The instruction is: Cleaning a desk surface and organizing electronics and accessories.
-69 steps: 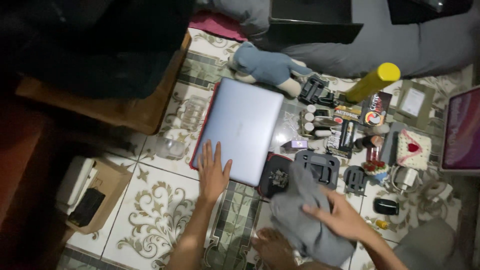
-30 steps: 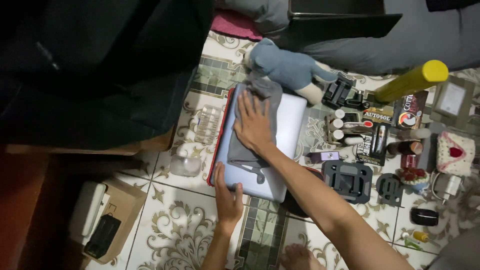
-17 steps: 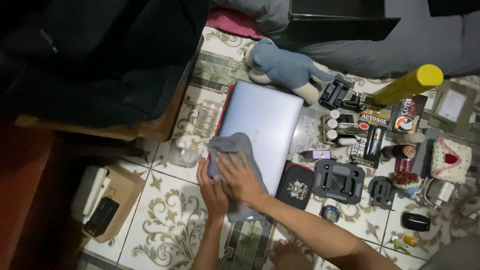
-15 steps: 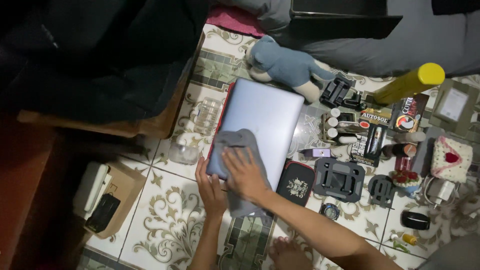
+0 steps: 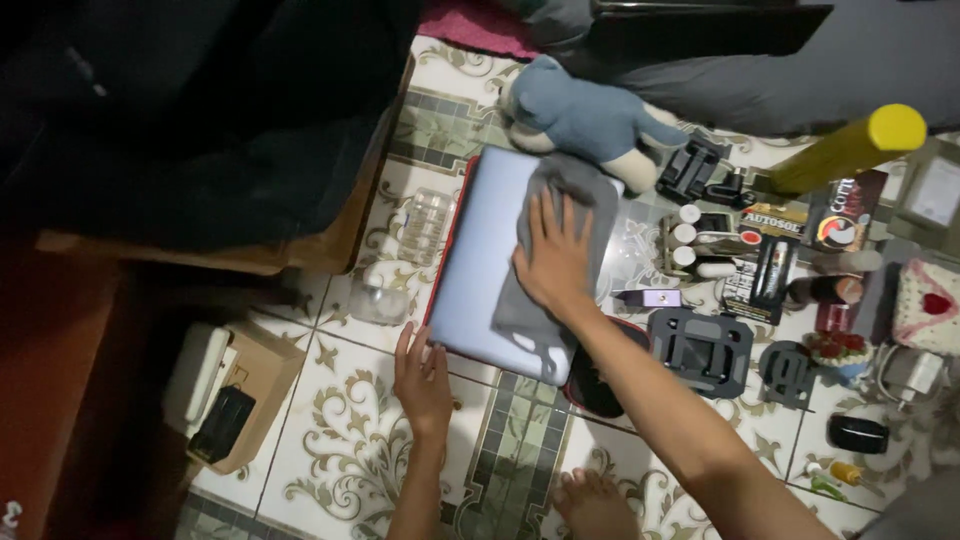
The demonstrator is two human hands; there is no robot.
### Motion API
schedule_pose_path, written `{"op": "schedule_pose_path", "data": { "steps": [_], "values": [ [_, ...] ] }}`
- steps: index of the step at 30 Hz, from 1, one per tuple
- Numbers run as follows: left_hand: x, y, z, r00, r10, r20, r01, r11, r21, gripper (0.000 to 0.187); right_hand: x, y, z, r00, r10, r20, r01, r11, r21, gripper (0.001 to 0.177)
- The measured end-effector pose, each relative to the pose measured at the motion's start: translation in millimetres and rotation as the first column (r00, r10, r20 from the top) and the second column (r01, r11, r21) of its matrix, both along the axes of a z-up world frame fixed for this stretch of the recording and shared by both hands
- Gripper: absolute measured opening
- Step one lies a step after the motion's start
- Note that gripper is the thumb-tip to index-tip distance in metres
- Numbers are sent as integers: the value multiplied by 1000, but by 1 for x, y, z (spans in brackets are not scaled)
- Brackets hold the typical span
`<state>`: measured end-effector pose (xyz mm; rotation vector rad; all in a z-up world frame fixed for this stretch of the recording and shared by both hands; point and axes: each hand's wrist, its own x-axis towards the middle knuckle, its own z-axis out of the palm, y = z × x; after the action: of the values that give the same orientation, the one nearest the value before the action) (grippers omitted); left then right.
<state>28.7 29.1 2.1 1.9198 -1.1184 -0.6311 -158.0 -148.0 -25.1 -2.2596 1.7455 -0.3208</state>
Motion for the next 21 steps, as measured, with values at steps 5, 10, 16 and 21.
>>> {"op": "schedule_pose_path", "data": {
  "steps": [5, 10, 16, 21],
  "values": [
    [0, 11, -13, 983, 154, -105, -159, 987, -39, 26, 46, -6, 2, 997, 69, 18, -67, 996, -64, 84],
    [-2, 23, -55, 867, 397, -302, -391, 917, 83, 29, 54, 69, 22, 930, 358, 86, -356, 934, -38, 80],
    [-4, 9, -55, 861, 363, -356, -358, 930, 82, 39, 13, 112, 28, 888, 443, 128, -450, 892, 38, 78],
    [5, 0, -46, 949, 303, -90, -293, 950, 106, 48, -17, 91, 35, 944, 322, 71, -328, 939, 105, 83]
  ]
}}
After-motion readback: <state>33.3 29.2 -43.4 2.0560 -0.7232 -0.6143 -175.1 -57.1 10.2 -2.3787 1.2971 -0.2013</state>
